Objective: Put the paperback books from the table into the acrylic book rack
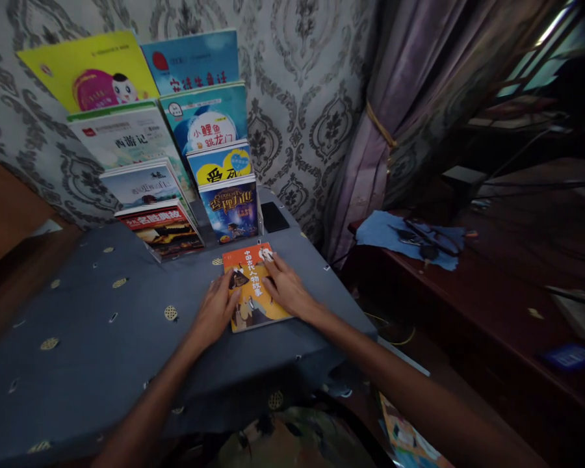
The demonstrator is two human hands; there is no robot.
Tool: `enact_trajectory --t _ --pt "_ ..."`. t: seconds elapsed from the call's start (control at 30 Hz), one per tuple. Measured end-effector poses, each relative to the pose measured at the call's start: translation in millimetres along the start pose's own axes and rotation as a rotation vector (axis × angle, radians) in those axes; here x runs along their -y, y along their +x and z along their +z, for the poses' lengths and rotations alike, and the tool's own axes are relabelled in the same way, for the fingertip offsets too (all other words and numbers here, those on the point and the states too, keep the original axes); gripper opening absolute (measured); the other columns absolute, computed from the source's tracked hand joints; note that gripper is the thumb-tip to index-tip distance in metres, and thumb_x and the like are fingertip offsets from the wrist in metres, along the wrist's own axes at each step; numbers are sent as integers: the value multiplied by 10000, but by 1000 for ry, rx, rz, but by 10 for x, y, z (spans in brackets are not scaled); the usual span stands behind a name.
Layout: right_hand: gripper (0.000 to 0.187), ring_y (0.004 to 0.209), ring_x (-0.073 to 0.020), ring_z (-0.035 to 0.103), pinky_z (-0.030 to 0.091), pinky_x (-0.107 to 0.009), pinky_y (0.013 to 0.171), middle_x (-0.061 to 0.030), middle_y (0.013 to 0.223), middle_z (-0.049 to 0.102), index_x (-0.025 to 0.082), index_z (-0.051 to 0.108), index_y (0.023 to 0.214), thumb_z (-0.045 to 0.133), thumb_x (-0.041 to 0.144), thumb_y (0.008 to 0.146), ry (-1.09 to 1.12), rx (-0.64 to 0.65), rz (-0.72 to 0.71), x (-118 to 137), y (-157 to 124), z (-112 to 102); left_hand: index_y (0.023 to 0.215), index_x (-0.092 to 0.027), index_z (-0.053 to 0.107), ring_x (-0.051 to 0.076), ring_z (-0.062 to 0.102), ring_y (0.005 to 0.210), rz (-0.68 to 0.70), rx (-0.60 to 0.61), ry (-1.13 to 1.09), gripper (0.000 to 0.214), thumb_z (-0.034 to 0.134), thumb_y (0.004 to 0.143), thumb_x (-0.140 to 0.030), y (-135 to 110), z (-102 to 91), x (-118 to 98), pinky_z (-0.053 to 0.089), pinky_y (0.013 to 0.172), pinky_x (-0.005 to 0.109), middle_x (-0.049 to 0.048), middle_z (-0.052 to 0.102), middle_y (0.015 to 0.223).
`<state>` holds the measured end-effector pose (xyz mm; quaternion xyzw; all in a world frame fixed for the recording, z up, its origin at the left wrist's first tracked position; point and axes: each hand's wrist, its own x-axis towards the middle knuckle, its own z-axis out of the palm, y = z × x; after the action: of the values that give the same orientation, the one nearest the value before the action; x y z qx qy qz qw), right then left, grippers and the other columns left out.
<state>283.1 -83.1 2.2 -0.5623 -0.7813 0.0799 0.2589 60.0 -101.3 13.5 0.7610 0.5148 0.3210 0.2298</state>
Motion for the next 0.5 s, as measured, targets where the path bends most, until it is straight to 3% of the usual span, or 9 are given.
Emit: enact_trajectory --t 0.17,0.33,0.5 --pt "497 1435 -280 440 421 -448 1140 -197 1548 445 143 499 1457 443 297 988 74 -61 -4 -79 -30 131 1380 -188 508 254 678 1123 -283 -121 -533 552 620 914 -460 93 -45 -36 527 993 397 119 717 1159" --pt "497 1452 -286 416 409 -465 1151 -203 1558 429 134 508 1450 429 307 991 98 -75 7 -107 -31 152 1257 -224 517 174 723 922 -500 -294 -881 472 731 855 -346 223 -99 -24 596 786 296 55 684 1059" --pt "488 1447 -283 426 424 -450 1144 -197 1539 456 136 530 1431 441 339 995 99 -92 -6 -119 -33 146 1024 -173 567 169 736 792 -671 -238 -1028 324 793 793 -203 332 -208 43 609 748 312 34 701 848"
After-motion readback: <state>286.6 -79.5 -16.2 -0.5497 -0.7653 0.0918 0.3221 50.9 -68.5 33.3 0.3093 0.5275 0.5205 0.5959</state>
